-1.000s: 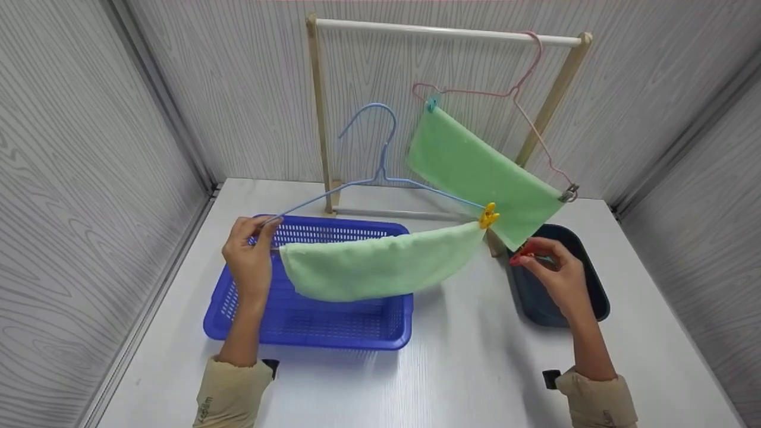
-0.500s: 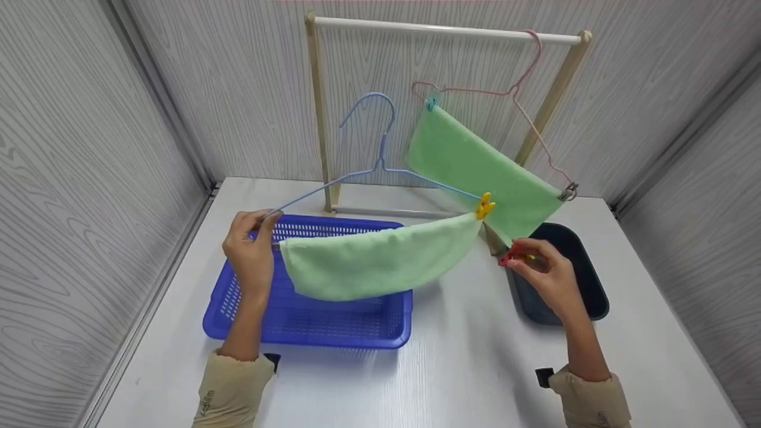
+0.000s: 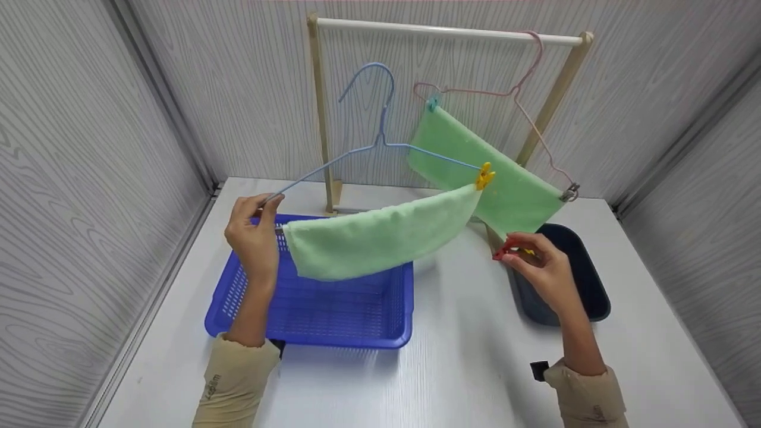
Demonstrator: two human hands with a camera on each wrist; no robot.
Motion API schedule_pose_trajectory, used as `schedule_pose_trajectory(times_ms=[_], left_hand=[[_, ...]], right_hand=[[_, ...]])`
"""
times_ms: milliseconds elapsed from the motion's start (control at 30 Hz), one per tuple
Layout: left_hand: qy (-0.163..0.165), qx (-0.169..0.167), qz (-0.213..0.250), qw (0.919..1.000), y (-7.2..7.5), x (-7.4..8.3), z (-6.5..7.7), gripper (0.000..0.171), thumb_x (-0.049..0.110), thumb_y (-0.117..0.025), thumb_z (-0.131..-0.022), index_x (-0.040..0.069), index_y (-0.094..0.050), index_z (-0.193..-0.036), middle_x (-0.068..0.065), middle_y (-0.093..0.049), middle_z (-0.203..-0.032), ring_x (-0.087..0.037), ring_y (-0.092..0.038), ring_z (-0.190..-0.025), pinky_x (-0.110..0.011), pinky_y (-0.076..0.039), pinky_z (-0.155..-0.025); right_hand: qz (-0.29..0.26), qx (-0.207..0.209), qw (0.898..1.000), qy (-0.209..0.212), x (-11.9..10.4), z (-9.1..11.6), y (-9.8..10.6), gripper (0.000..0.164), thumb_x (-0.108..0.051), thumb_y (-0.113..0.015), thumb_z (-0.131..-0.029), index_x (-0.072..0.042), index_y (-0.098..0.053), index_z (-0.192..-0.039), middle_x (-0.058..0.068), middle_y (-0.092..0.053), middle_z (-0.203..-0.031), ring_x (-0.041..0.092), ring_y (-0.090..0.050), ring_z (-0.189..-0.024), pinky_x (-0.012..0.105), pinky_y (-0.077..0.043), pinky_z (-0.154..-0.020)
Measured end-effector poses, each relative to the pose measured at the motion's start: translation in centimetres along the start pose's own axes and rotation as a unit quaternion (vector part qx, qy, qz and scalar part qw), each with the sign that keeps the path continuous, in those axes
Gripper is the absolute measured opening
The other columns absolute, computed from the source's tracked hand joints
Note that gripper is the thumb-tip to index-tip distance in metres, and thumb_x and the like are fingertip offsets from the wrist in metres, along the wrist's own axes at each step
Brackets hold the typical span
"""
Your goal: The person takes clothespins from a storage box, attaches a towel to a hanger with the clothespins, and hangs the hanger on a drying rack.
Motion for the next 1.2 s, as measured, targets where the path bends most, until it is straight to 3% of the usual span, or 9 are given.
schedule_pose_trajectory(times_ms=[367, 667, 867, 1200], left_hand=[[0.01, 0.011, -0.005, 0.9999, -0.7, 0.1, -0.5, 0.013, 0.015, -0.062, -0.071, 0.002, -0.065, -0.074, -0.003, -0.053, -0.067, -0.013, -0.045, -0.06, -0.021, -0.034, -0.051], [0.003, 0.009, 0.008, 0.9999, -1.6, 1.0, -0.9, 0.011, 0.014, -0.063, -0.071, 0.003, -0.064, -0.072, -0.004, -0.051, -0.066, -0.014, -0.046, -0.062, -0.024, -0.035, -0.056], [0.009, -0.003, 0.013, 0.9999, -2.4, 1.1, -0.6, 0.012, 0.015, -0.062, -0.072, 0.004, -0.064, -0.073, -0.003, -0.051, -0.067, -0.014, -0.045, -0.06, -0.024, -0.034, -0.05], [0.009, -0.018, -0.003, 0.9998, -3.1, 0.9, 0.2, 0.01, 0.016, -0.062, -0.071, 0.007, -0.065, -0.075, -0.001, -0.053, -0.067, -0.013, -0.046, -0.061, -0.023, -0.035, -0.056]], right_hand=[[-0.004, 0.0, 1.0, 0.003, -0.5, -0.6, -0.9, 0.033, 0.013, -0.057, -0.069, 0.015, -0.048, -0.101, 0.029, -0.048, -0.094, 0.035, -0.048, -0.085, 0.023, -0.044, -0.069], [-0.031, -0.029, 0.999, 0.014, -1.2, -1.4, -2.4, 0.033, 0.016, -0.054, -0.07, 0.017, -0.045, -0.102, 0.032, -0.045, -0.095, 0.045, -0.043, -0.084, 0.027, -0.044, -0.068], [-0.023, -0.031, 0.999, 0.011, -1.6, -1.8, -3.1, 0.033, 0.015, -0.055, -0.069, 0.016, -0.047, -0.101, 0.031, -0.046, -0.095, 0.041, -0.045, -0.085, 0.029, -0.044, -0.07], [-0.013, -0.037, 0.999, 0.005, -1.9, -2.0, -4.2, 0.032, 0.012, -0.055, -0.071, 0.014, -0.046, -0.102, 0.029, -0.046, -0.096, 0.041, -0.046, -0.085, 0.025, -0.044, -0.07]])
Point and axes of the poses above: each hand's wrist, its own z-axis away from the middle knuckle, its own y-axis out of the back of the hand, x = y × z, the point moved 8 cm from there along -z, towards the middle knuckle
